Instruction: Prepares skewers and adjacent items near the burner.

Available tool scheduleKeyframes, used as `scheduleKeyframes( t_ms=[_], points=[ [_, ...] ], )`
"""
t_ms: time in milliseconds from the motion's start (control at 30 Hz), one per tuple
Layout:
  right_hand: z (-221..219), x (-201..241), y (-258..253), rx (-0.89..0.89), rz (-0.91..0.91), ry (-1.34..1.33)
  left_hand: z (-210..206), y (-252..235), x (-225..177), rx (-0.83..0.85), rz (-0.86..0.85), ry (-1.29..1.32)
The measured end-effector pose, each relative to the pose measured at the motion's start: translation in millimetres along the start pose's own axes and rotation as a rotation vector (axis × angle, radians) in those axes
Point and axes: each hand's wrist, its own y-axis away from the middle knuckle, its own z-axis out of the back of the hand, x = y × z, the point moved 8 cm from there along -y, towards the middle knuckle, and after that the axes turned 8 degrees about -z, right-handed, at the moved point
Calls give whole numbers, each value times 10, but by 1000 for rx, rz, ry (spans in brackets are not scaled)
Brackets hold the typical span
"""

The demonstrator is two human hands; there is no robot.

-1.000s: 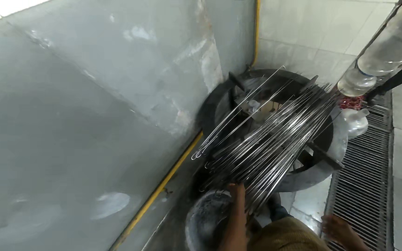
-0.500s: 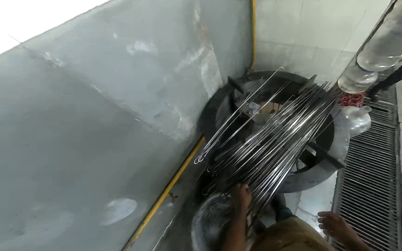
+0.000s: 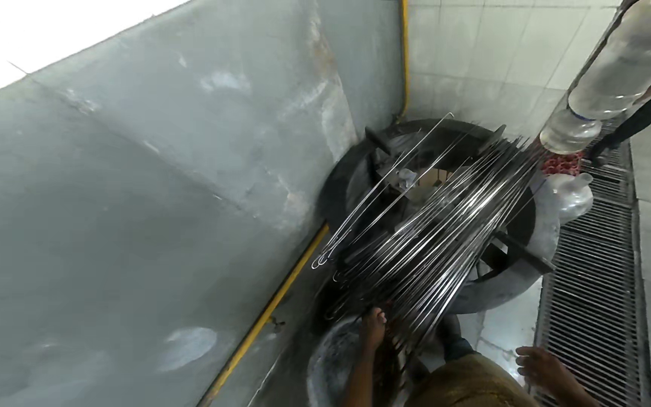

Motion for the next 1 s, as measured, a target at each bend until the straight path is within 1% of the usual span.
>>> scheduleKeyframes(
  t_ms=[133,200,300,467,533,600,733,800,900,1000],
  points=[
    [-70,-9,9,13,-12,20,24,131,138,-135,64,65],
    [-120,33,56,19,-24,45,24,194,225,-210,18,129],
    [-152,61,64,18,-25,60,38,311,360,-261,-41,167],
    [-227,73,-32,29,-18,96,125,624,833,-342,78,215],
    [-306,95,-60,46,-10,133,184,757,939,-346,129,200],
    [-440,152,-57,67,0,173,237,873,983,-345,141,171],
    [-815,296,-90,165,3,282,284,973,1040,-388,101,134],
    [-1002,370,-136,203,23,344,285,1040,1080,-432,94,129],
    [-1256,505,-130,250,52,404,275,1147,1178,-551,69,214],
    [-1425,559,-80,279,49,430,280,1185,1200,-546,83,245]
  ],
)
